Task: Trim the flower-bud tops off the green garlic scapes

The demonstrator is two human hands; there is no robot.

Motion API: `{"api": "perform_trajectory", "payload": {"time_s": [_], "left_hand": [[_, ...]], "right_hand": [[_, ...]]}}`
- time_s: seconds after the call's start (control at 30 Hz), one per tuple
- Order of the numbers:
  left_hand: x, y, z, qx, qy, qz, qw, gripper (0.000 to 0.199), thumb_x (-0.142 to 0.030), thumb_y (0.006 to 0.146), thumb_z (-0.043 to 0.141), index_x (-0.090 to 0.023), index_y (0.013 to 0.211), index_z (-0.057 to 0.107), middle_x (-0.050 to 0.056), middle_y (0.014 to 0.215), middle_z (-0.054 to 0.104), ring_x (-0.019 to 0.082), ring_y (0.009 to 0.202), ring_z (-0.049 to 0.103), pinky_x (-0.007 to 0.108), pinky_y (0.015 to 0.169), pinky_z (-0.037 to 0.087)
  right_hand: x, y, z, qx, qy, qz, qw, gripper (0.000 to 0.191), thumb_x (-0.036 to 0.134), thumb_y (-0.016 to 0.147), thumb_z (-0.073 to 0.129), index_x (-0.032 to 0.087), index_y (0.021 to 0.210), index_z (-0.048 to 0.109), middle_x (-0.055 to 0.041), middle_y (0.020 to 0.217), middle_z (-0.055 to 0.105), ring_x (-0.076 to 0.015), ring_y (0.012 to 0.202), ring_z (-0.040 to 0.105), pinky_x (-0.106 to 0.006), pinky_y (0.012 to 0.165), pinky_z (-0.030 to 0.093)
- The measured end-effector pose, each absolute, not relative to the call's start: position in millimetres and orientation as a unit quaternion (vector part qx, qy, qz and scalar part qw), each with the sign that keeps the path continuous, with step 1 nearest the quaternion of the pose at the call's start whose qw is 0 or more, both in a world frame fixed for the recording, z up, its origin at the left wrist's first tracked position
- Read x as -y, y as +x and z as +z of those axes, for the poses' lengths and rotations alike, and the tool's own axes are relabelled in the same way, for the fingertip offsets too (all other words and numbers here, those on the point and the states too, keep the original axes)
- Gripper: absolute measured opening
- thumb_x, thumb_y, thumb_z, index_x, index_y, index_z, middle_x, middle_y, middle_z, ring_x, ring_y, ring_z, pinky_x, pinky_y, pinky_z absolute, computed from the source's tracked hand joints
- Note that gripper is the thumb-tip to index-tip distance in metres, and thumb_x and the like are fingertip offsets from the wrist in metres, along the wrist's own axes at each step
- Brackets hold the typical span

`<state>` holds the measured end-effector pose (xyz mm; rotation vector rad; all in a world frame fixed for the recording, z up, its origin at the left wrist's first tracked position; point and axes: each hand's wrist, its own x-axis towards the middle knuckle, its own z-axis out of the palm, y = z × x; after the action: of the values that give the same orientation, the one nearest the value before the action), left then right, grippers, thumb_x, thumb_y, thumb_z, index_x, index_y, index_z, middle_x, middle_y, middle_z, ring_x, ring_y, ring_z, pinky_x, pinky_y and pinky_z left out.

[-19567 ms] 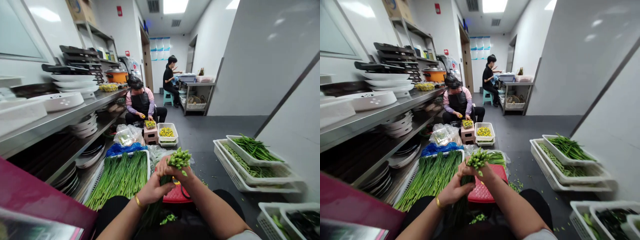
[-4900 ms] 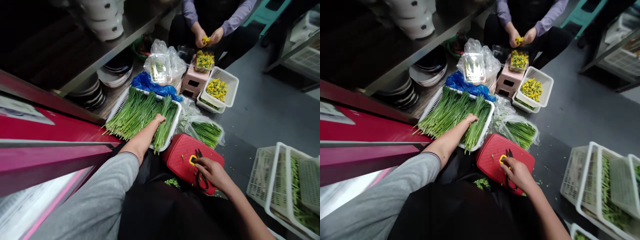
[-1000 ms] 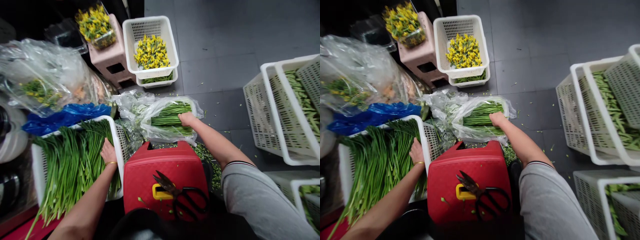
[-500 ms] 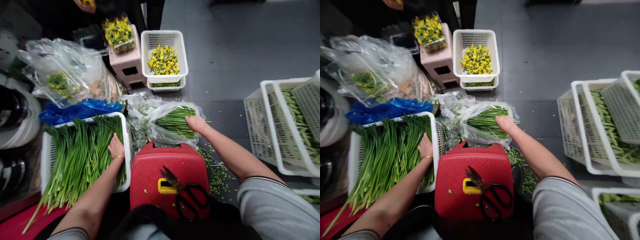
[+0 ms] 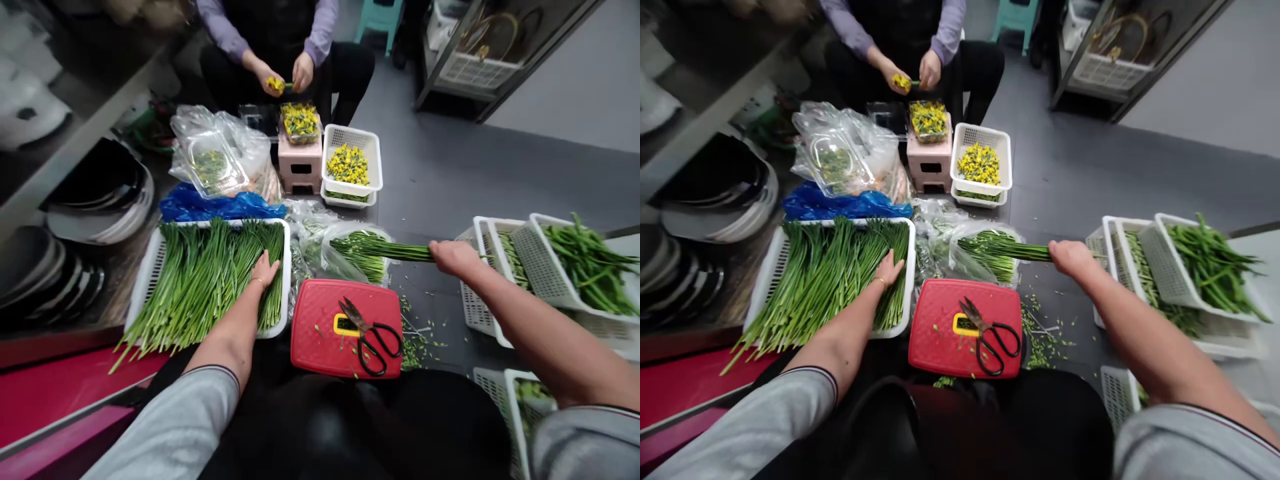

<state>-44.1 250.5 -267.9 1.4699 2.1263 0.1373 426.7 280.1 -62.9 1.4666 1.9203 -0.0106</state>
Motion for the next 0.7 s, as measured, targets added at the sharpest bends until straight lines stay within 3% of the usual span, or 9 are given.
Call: {"api": "perform_trajectory", "payload": {"time_s": [0.13, 0.23, 0.33, 0.4, 0.47, 0.53, 0.6, 0.7], "left_hand": [[-257, -51, -221, -0.812, 0.514, 0.156, 0.229, 0.055, -0.033, 0.091, 0.037, -0.008, 0.141, 0.043, 0.022, 0.142, 0.046, 0.03, 0.134, 0.041, 0.045, 0.107, 0.036], [-252, -28, -173, -0.773, 0.48, 0.35, 0.223, 0.057, -0.032, 0.087, 0.047, -0.009, 0.138, 0.045, 0.021, 0.132, 0.054, 0.03, 0.124, 0.051, 0.045, 0.104, 0.038], [-222, 21, -121, -0.607, 0.505, 0.439, 0.428, 0.064, -0.043, 0.075, 0.065, -0.009, 0.128, 0.052, 0.015, 0.103, 0.068, 0.026, 0.096, 0.065, 0.043, 0.091, 0.048], [-189, 59, -87, -0.437, 0.526, 0.433, 0.588, 0.078, -0.048, 0.064, 0.076, -0.011, 0.128, 0.051, 0.014, 0.099, 0.069, 0.026, 0.093, 0.066, 0.041, 0.085, 0.051], [-154, 91, -58, -0.293, 0.535, 0.437, 0.661, 0.085, -0.049, 0.054, 0.082, -0.015, 0.126, 0.052, 0.012, 0.099, 0.069, 0.026, 0.095, 0.066, 0.039, 0.084, 0.051], [-128, 110, -36, -0.239, 0.529, 0.466, 0.668, 0.072, -0.051, 0.057, 0.081, -0.016, 0.115, 0.058, 0.009, 0.094, 0.069, 0.023, 0.089, 0.066, 0.037, 0.082, 0.051], [-114, 116, -26, -0.277, 0.517, 0.507, 0.632, 0.054, -0.05, 0.063, 0.078, -0.015, 0.101, 0.062, 0.005, 0.084, 0.067, 0.018, 0.077, 0.064, 0.033, 0.076, 0.051], [-106, 106, -36, -0.379, 0.55, 0.518, 0.535, 0.039, -0.041, 0.058, 0.081, -0.014, 0.078, 0.062, 0.0, 0.071, 0.062, 0.013, 0.066, 0.058, 0.028, 0.069, 0.049]], "right_hand": [[-235, 441, 0, -0.693, 0.658, -0.014, 0.293, 0.024, 0.016, 0.076, 0.052, 0.011, 0.099, 0.059, -0.0166, 0.086, 0.069, -0.0288, 0.08, 0.067, -0.031, 0.062, 0.045], [-185, 423, 17, -0.665, 0.723, -0.163, 0.098, 0.018, 0.023, 0.066, 0.059, 0.016, 0.082, 0.056, -0.0071, 0.074, 0.065, -0.0197, 0.068, 0.062, -0.026, 0.057, 0.043], [-133, 372, 2, -0.615, 0.675, -0.379, -0.153, 0.024, 0.032, 0.061, 0.062, 0.017, 0.078, 0.053, -0.0007, 0.066, 0.059, -0.014, 0.058, 0.055, -0.025, 0.053, 0.043], [-106, 327, -17, -0.582, 0.601, -0.482, -0.262, 0.032, 0.036, 0.057, 0.066, 0.016, 0.08, 0.055, -0.0009, 0.069, 0.06, -0.0141, 0.06, 0.055, -0.027, 0.058, 0.047], [-89, 285, -35, -0.582, 0.534, -0.531, -0.307, 0.034, 0.037, 0.056, 0.069, 0.016, 0.079, 0.057, -0.0013, 0.072, 0.06, -0.0148, 0.064, 0.056, -0.03, 0.063, 0.05], [-83, 255, -50, -0.601, 0.507, -0.527, -0.323, 0.033, 0.038, 0.056, 0.071, 0.016, 0.077, 0.057, -0.0015, 0.072, 0.06, -0.0157, 0.066, 0.055, -0.033, 0.065, 0.051], [-85, 237, -67, -0.62, 0.501, -0.508, -0.327, 0.036, 0.041, 0.055, 0.074, 0.016, 0.075, 0.057, -0.002, 0.072, 0.059, -0.0176, 0.068, 0.056, -0.035, 0.066, 0.051], [-92, 224, -98, -0.642, 0.483, -0.497, -0.328, 0.041, 0.045, 0.055, 0.078, 0.017, 0.078, 0.06, -0.0037, 0.075, 0.061, -0.0227, 0.081, 0.06, -0.038, 0.076, 0.053]]}}
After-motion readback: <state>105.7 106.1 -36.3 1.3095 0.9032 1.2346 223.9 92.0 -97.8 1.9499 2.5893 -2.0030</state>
